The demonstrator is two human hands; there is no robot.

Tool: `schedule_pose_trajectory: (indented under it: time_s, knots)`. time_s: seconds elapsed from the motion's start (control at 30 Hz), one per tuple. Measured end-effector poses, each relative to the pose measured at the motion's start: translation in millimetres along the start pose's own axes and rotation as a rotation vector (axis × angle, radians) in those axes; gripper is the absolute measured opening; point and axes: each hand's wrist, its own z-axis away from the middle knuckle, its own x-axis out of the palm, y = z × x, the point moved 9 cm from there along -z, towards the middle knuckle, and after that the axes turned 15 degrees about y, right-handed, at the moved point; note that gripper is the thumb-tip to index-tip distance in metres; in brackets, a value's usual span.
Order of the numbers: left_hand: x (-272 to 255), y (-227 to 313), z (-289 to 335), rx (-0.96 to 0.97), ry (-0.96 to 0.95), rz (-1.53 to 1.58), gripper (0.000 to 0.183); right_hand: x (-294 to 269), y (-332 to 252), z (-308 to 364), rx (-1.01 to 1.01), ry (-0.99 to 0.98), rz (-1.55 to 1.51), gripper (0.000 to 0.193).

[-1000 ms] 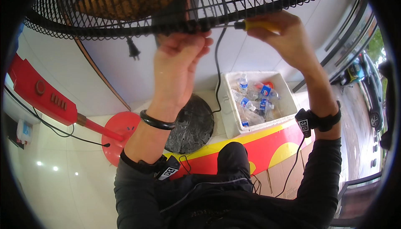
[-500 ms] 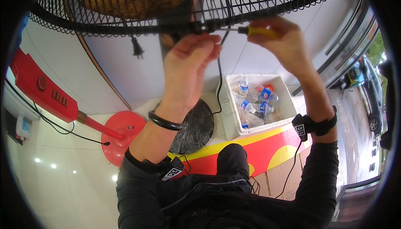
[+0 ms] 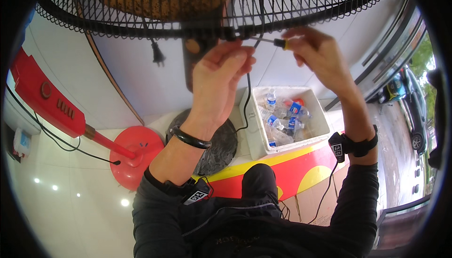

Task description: The person uses a screwdriver and pliers to remove the front grille of a standing fan. They unscrew fasteners around the grille, detach it, and set it aside.

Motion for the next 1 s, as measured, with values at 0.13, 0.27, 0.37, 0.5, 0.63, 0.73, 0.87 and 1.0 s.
schedule_pose_trajectory:
  time_s: [0.13, 0.27, 0.37, 0.5, 0.63, 0.73, 0.87, 1.0]
  knots:
    - [-2, 1, -1, -0.003, 0.013, 0.028, 0.019, -1, -9, -1, -0.155, -0.019, 0.107, 0.019]
    - [-1, 6, -4, 0.021, -0.005, 0.044, 0.013, -4, -8, -2, -0.164, 0.139, -0.146, 0.018]
    - [0, 7, -5, 0.032, 0.008, 0.050, 0.008, -3, -6, -2, -0.131, 0.158, -0.182, 0.018]
    - [1, 2, -6, 0.006, 0.049, 0.124, 0.006, 1, 6, 0, 0.026, -0.001, -0.019, 0.020]
    - [3, -4, -7, -0.026, 0.051, 0.183, 0.008, 6, -5, 0, -0.132, -0.053, -0.011, 0.021]
    - [5, -4, -7, -0.038, 0.018, 0.210, 0.009, -3, -5, -3, -0.173, 0.119, -0.026, 0.021]
    - [5, -5, -9, -0.042, 0.007, 0.216, 0.008, -3, -4, -1, -0.150, 0.143, -0.078, 0.019]
    - [4, -6, -9, -0.032, 0.007, 0.216, 0.008, -1, 0, -3, -0.080, 0.036, 0.046, 0.018]
